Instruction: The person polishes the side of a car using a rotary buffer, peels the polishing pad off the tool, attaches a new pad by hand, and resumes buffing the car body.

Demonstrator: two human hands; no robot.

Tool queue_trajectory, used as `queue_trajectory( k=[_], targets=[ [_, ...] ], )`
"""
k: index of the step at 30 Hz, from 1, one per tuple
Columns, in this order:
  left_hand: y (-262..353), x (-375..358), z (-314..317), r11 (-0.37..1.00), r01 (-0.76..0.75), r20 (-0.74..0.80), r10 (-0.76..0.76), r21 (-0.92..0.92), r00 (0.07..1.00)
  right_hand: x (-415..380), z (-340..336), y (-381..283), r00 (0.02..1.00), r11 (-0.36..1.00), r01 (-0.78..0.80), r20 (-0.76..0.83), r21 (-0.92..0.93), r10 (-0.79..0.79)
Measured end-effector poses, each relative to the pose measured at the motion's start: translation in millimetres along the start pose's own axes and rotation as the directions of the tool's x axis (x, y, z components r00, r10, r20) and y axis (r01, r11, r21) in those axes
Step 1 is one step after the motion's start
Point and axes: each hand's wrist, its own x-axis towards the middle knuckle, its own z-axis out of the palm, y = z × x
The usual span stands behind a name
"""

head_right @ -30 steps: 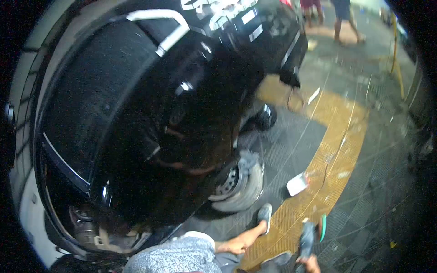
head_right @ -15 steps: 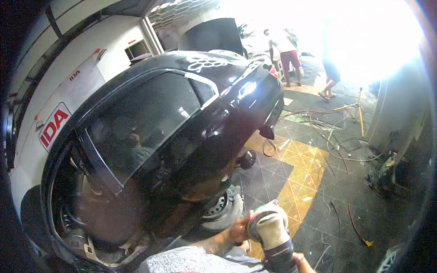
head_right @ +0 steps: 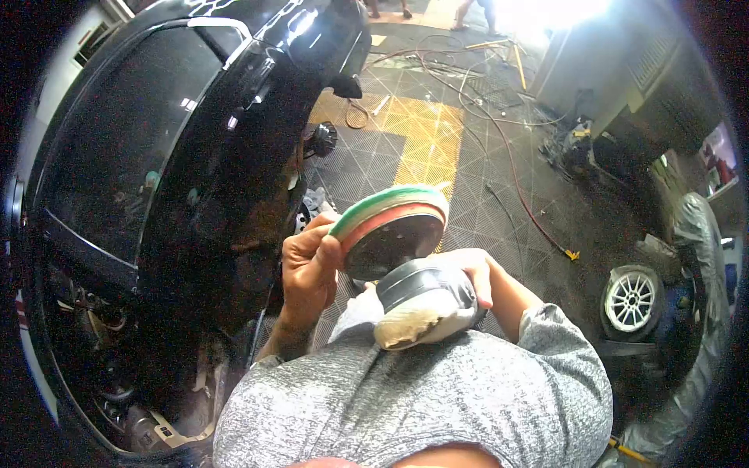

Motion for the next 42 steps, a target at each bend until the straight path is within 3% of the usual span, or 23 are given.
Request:
queue_trajectory(
  k=[1,3,6,10,18,22,23,26,28,29,30,32,33,34,36,40,42],
  targets=[
    [-7,-8,-3,1.000,-0.001,0.003,0.001,-0.008,1.000,-1,2,-1,1.000,1.000,-0.004,0.014,0.025,0.004],
    [-14,-20,-4,0.974,-0.005,0.012,0.008,-0.227,1.000,-8,4,1,0.999,0.997,-0.016,0.033,0.070,0.013],
    [-3,-25,-14,0.967,-0.029,0.094,0.055,-0.254,0.994,-26,5,8,0.998,0.989,-0.054,0.045,0.138,0.049],
    [9,-36,-22,0.992,0.046,0.080,-0.037,-0.115,0.996,-56,4,24,0.994,0.969,-0.106,0.047,0.225,0.098],
    [20,-56,-4,0.975,0.118,0.032,-0.114,-0.188,0.993,-83,6,39,0.989,0.951,-0.148,0.035,0.270,0.143],
    [31,-63,-3,0.991,0.100,-0.014,-0.102,-0.093,0.995,-82,9,38,0.989,0.958,-0.146,0.023,0.247,0.145],
    [36,-64,-2,0.989,0.056,0.002,-0.056,-0.138,0.998,-79,10,37,0.990,0.960,-0.139,0.016,0.243,0.140],
    [51,-64,-15,0.997,0.074,0.122,-0.071,-0.025,0.990,-79,13,32,0.992,0.971,-0.115,-0.022,0.208,0.123],
    [40,-63,-25,0.911,-0.245,0.220,0.178,0.333,0.959,-87,11,25,0.993,0.979,-0.095,-0.049,0.182,0.106],
    [25,-67,-29,0.950,-0.251,0.210,0.210,0.188,0.955,-88,11,21,0.992,0.982,-0.083,-0.078,0.168,0.097],
    [26,-66,-27,0.950,-0.249,0.225,0.205,0.187,0.953,-94,9,18,0.991,0.984,-0.074,-0.101,0.160,0.090],
    [34,-63,-19,0.987,-0.054,0.131,0.074,-0.152,0.989,-97,4,14,0.989,0.988,-0.047,-0.135,0.149,0.068],
    [42,-55,-20,0.972,0.004,0.180,0.040,-0.234,0.983,-101,3,12,0.987,0.989,-0.040,-0.150,0.142,0.061],
    [48,-51,-19,0.978,0.043,0.187,-0.004,-0.205,0.982,-99,1,9,0.985,0.990,-0.037,-0.161,0.138,0.059],
    [55,-38,-13,0.986,0.006,0.179,-0.037,0.169,0.983,-102,-4,10,0.982,0.990,-0.031,-0.179,0.136,0.056],
    [62,-31,-9,0.969,0.171,0.170,-0.202,0.179,0.965,-105,-10,9,0.975,0.988,-0.037,-0.211,0.149,0.069],
    [55,-26,-1,0.941,0.337,0.148,-0.333,-0.005,0.931,-104,-14,9,0.974,0.987,-0.043,-0.214,0.154,0.076]
  ],
)
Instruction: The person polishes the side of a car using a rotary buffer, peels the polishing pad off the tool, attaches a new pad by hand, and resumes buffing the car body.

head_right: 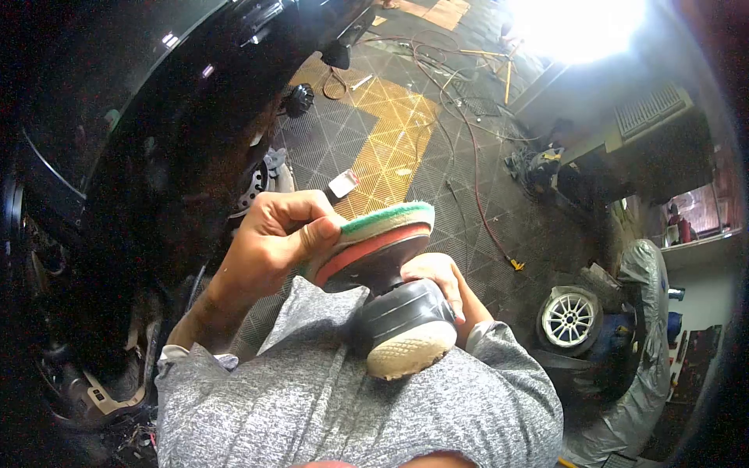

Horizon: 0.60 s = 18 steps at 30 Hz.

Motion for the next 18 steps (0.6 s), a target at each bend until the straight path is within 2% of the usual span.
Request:
queue_trajectory(
  k=[4,6,8,10,12,14,16,17,18],
  targets=[
    [1,10,21,0.989,-0.053,-0.091,0.066,0.140,0.994,1,-6,-3,1.000,1.000,-0.012,-0.011,0.009,0.012],
    [8,14,22,0.992,0.005,-0.064,0.003,0.126,0.998,1,-8,-4,1.000,1.000,-0.011,-0.016,0.012,0.011],
    [13,19,21,0.994,-0.051,0.051,0.046,0.102,0.998,2,-10,-5,1.000,1.000,-0.007,-0.023,0.016,0.008],
    [14,26,20,0.996,0.010,0.070,-0.017,0.093,0.997,1,-13,-4,1.000,1.000,-0.006,-0.024,0.028,0.007],
    [4,33,11,0.989,0.103,0.148,-0.086,-0.108,0.985,3,-13,-4,1.000,1.000,-0.003,-0.023,0.028,0.004],
    [-4,37,9,0.984,0.123,0.163,-0.101,-0.130,0.981,6,-14,-5,1.000,0.999,-0.004,-0.017,0.033,0.004],
    [-12,40,12,0.960,0.127,0.181,-0.082,-0.250,0.980,8,-15,-6,1.000,0.999,-0.008,-0.009,0.033,0.008],
    [-13,40,15,0.961,0.122,0.179,-0.079,-0.246,0.981,9,-15,-6,1.000,0.999,-0.010,-0.007,0.035,0.010],
    [-14,38,18,0.990,0.047,0.132,-0.029,-0.136,0.991,12,-15,-6,1.000,0.999,-0.010,-0.003,0.031,0.010]
  ],
)
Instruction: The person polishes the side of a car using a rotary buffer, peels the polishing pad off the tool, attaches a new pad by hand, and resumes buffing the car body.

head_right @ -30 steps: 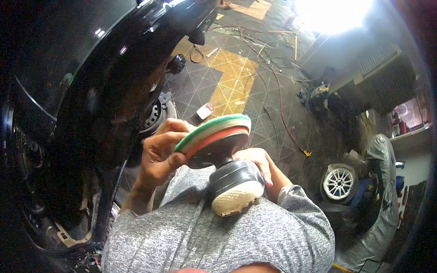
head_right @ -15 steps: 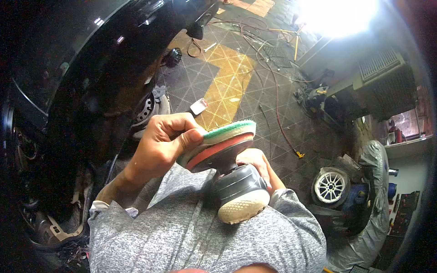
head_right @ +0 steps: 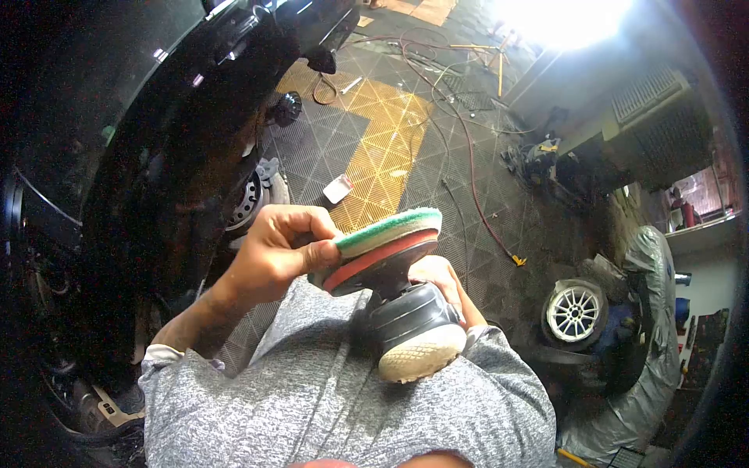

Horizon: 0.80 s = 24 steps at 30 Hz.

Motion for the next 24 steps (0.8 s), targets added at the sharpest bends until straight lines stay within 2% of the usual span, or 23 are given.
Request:
queue_trajectory(
  k=[1,4,5,6,7,8,10,12,13,16,18,19,20,23,24],
  targets=[
    [1,0,1,0.989,-0.058,-0.031,0.062,0.133,0.998,3,0,0,1.000,1.000,0.000,0.002,-0.001,0.000],
    [8,4,-8,0.974,-0.068,0.093,0.049,0.216,0.994,16,2,0,1.000,1.000,-0.003,0.022,-0.027,0.003],
    [8,8,-19,0.846,-0.235,0.228,0.139,0.478,0.964,19,3,1,1.000,0.999,-0.004,0.027,-0.040,0.005],
    [10,7,-14,0.888,-0.200,0.192,0.130,0.414,0.973,22,3,1,0.999,0.999,-0.011,0.033,-0.053,0.013],
    [9,10,-15,0.863,-0.246,0.242,0.150,0.441,0.959,25,3,3,0.999,0.998,-0.018,0.035,-0.060,0.020],
    [8,12,-17,0.833,-0.286,0.286,0.163,0.473,0.944,29,3,4,0.999,0.998,-0.022,0.040,-0.066,0.025],
    [8,6,-8,0.742,-0.237,0.217,0.125,0.627,0.968,35,0,7,0.998,0.997,-0.039,0.044,-0.072,0.043],
    [-1,5,-5,0.880,-0.087,0.093,0.048,0.468,0.994,41,-2,10,0.997,0.996,-0.059,0.037,-0.073,0.062],
    [3,4,-2,0.907,-0.050,0.066,0.025,0.417,0.997,44,-3,10,0.997,0.995,-0.067,0.035,-0.075,0.070],
    [-8,10,-7,0.991,-0.049,0.086,0.039,0.123,0.996,53,-7,13,0.995,0.994,-0.086,0.034,-0.073,0.089],
    [-2,9,-5,0.970,-0.025,0.063,0.010,0.241,0.998,61,-10,16,0.994,0.993,-0.094,0.042,-0.070,0.097],
    [-7,11,-10,0.986,-0.009,0.059,-0.001,0.164,0.998,68,-10,17,0.994,0.993,-0.095,0.051,-0.074,0.099],
    [-5,13,-15,0.971,0.024,0.094,-0.048,0.236,0.994,71,-12,18,0.994,0.993,-0.094,0.055,-0.076,0.098],
    [12,15,6,0.969,0.010,0.126,-0.042,0.248,0.991,81,-18,18,0.992,0.992,-0.107,0.064,-0.071,0.111],
    [7,16,3,0.946,0.019,0.083,-0.049,0.325,0.995,84,-17,17,0.991,0.991,-0.109,0.071,-0.071,0.115]
  ],
)
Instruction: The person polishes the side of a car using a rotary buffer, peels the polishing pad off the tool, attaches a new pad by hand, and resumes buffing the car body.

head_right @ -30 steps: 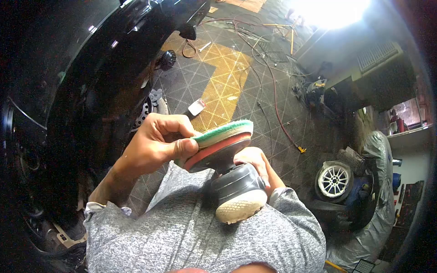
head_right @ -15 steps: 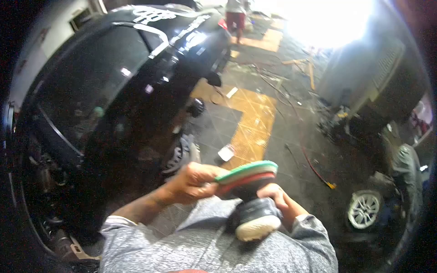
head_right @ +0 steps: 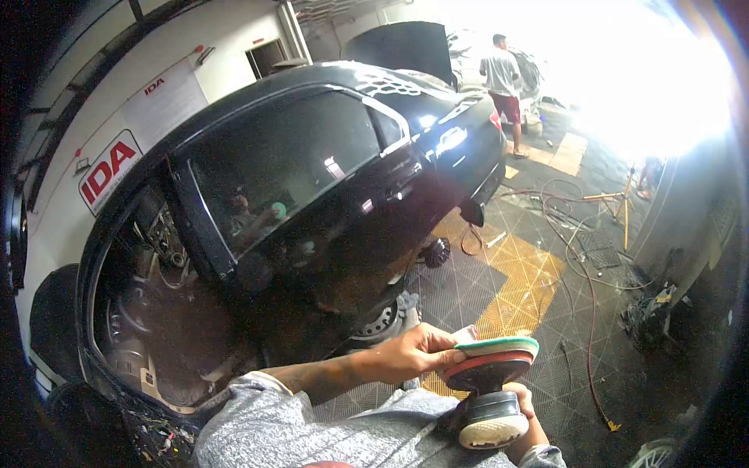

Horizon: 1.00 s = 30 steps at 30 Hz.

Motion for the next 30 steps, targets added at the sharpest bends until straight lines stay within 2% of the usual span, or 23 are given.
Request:
queue_trajectory(
  k=[2,4,6,8,10,11,14,16,18,20,22,25,27,30],
  targets=[
    [-6,3,4,0.999,0.015,-0.143,-0.008,0.051,0.990,6,0,-4,1.000,1.000,-0.002,0.018,0.001,0.002],
    [7,5,9,0.989,0.097,-0.237,-0.068,0.113,0.969,8,-1,-5,0.999,1.000,-0.005,0.034,0.000,0.005],
    [-18,15,7,0.988,0.009,-0.296,0.037,0.152,0.954,8,-4,-6,0.999,1.000,-0.012,0.041,-0.004,0.012],
    [-18,20,7,0.980,0.087,-0.311,-0.027,0.180,0.950,8,-7,-7,0.999,1.000,-0.014,0.041,-0.004,0.014],
    [-10,25,14,0.991,0.121,-0.346,-0.095,0.055,0.934,7,-11,-8,0.999,1.000,-0.012,0.038,0.001,0.012],
    [-14,29,14,0.989,0.101,-0.345,-0.059,0.104,0.937,7,-14,-8,0.999,1.000,-0.011,0.035,0.008,0.011],
    [-23,44,14,0.978,0.183,-0.368,-0.136,0.097,0.920,5,-23,-8,1.000,1.000,-0.010,0.026,0.018,0.010],
    [-42,59,5,0.973,0.218,-0.329,-0.182,0.076,0.927,3,-28,-7,1.000,1.000,-0.011,0.018,0.026,0.010],
    [-51,74,4,0.969,0.243,-0.266,-0.246,-0.045,0.932,3,-31,-9,1.000,0.999,-0.015,0.013,0.032,0.015],
    [-52,90,12,0.977,0.213,-0.270,-0.211,-0.021,0.939,4,-34,-12,1.000,0.999,-0.017,0.009,0.039,0.017],
    [-86,113,12,0.985,0.153,-0.195,-0.167,-0.084,0.966,7,-34,-13,1.000,0.999,-0.028,0.002,0.041,0.028],
    [-184,145,-14,0.988,0.052,-0.126,-0.071,-0.146,0.990,15,-31,-19,0.999,0.999,-0.040,0.006,0.027,0.040],
    [-256,124,-36,0.988,0.124,-0.191,-0.139,-0.090,0.972,23,-27,-20,0.999,0.999,-0.044,0.008,0.026,0.044],
    [-336,74,-120,0.984,0.175,-0.399,-0.169,-0.022,0.901,36,-19,-31,0.999,0.999,-0.033,0.012,0.024,0.033]
  ],
)
